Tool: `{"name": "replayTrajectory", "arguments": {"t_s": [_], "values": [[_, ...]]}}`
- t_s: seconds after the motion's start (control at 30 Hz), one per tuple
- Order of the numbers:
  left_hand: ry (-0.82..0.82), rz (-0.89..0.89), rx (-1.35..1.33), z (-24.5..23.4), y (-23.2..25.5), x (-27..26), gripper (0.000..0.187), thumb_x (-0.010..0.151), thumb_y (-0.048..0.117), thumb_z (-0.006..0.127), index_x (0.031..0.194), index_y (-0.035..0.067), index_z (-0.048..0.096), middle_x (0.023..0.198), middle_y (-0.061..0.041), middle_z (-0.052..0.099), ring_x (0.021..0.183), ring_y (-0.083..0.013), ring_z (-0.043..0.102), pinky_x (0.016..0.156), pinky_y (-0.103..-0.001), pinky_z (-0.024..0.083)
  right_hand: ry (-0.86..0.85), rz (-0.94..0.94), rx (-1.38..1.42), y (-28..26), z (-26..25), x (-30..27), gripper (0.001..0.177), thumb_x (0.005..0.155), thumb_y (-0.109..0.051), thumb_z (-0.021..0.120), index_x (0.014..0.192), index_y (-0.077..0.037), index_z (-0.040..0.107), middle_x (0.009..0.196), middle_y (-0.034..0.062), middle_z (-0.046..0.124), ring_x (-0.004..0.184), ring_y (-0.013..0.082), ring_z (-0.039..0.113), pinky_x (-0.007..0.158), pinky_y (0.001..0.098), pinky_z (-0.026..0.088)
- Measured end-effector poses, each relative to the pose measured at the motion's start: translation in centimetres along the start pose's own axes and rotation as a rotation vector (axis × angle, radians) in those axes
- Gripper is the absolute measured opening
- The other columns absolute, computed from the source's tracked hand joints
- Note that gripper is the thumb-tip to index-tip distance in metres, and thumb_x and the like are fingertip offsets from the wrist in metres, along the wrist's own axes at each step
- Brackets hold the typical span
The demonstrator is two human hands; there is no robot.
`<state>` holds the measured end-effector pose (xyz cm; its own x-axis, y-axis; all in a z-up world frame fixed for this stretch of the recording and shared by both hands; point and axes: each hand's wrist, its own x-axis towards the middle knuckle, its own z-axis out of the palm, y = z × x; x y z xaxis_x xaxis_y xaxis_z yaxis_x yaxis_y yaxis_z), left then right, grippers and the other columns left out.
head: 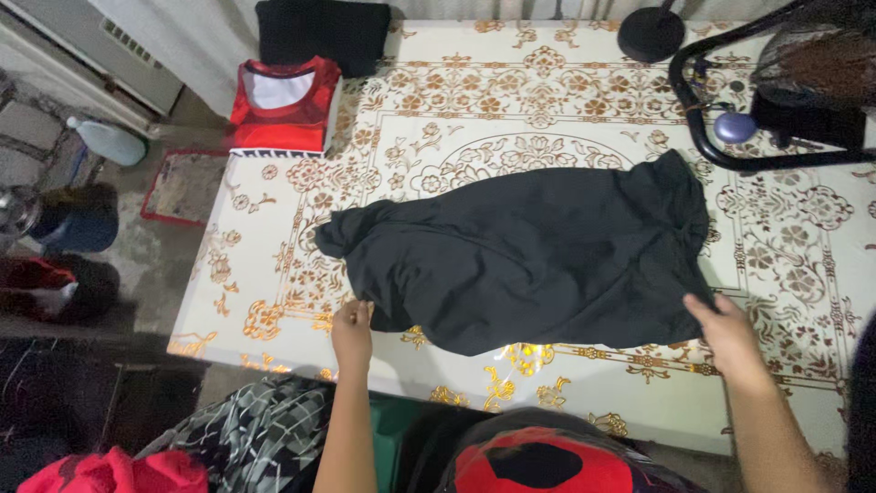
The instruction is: The person folds a black t-shirt and a white tank top on a patterned tablecloth by smoothing the fabric and folding the sides toward the center.
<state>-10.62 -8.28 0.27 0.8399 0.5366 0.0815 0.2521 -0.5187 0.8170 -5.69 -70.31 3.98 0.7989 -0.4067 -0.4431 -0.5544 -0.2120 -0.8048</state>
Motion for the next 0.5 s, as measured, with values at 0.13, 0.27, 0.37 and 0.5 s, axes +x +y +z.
{"name": "replayTrajectory", "arguments": {"t_s": [0.13,0.27,0.37,0.5], "values": [[-0.112,-0.186,-0.016,0.4,2.6,-1.1,0.048,0.086,0.028,0.079,0.115,-0.007,0.064,0.087,-0.017,0.07,0.08,-0.0263,0.066,0.075,-0.038,0.052,0.006,0.199,0.347,-1.3,-1.2,-0.2,0.05,0.104,-0.033,0.056,0.146,-0.007,0.055,0.139,0.0118,0.063,0.118,0.0275,0.062,0.093,0.0461,0.051],[-0.364,-0.303,-0.13,0.5,1.5,-1.7,0.038,0.097,0.024,0.072,0.102,-0.014,0.072,0.082,-0.017,0.067,0.078,-0.0239,0.06,0.072,-0.037,0.049,0.106,0.261,0.419,-0.4,-2.5,0.8,0.046,0.106,-0.034,0.054,0.147,-0.013,0.053,0.145,0.0077,0.057,0.12,0.0243,0.057,0.094,0.05,0.048],[-0.245,-0.486,-0.28,-4.7,-1.5,-0.3,0.033,0.09,0.017,0.069,0.114,-0.004,0.067,0.081,-0.001,0.062,0.068,-0.0154,0.057,0.059,-0.032,0.045,0.225,0.232,0.35,3.0,-7.0,2.2,0.047,0.109,-0.039,0.055,0.147,-0.013,0.054,0.14,0.0054,0.06,0.119,0.0244,0.058,0.092,0.0502,0.046],[-0.251,-0.61,-0.358,-11.0,-3.1,-1.4,0.025,0.088,0.011,0.066,0.096,-0.012,0.071,0.072,-0.009,0.068,0.058,-0.0181,0.064,0.05,-0.032,0.05,0.363,0.273,0.201,6.1,-10.9,3.5,0.049,0.112,-0.045,0.055,0.147,-0.012,0.056,0.136,0.0032,0.063,0.118,0.0246,0.06,0.089,0.0503,0.045]]}}
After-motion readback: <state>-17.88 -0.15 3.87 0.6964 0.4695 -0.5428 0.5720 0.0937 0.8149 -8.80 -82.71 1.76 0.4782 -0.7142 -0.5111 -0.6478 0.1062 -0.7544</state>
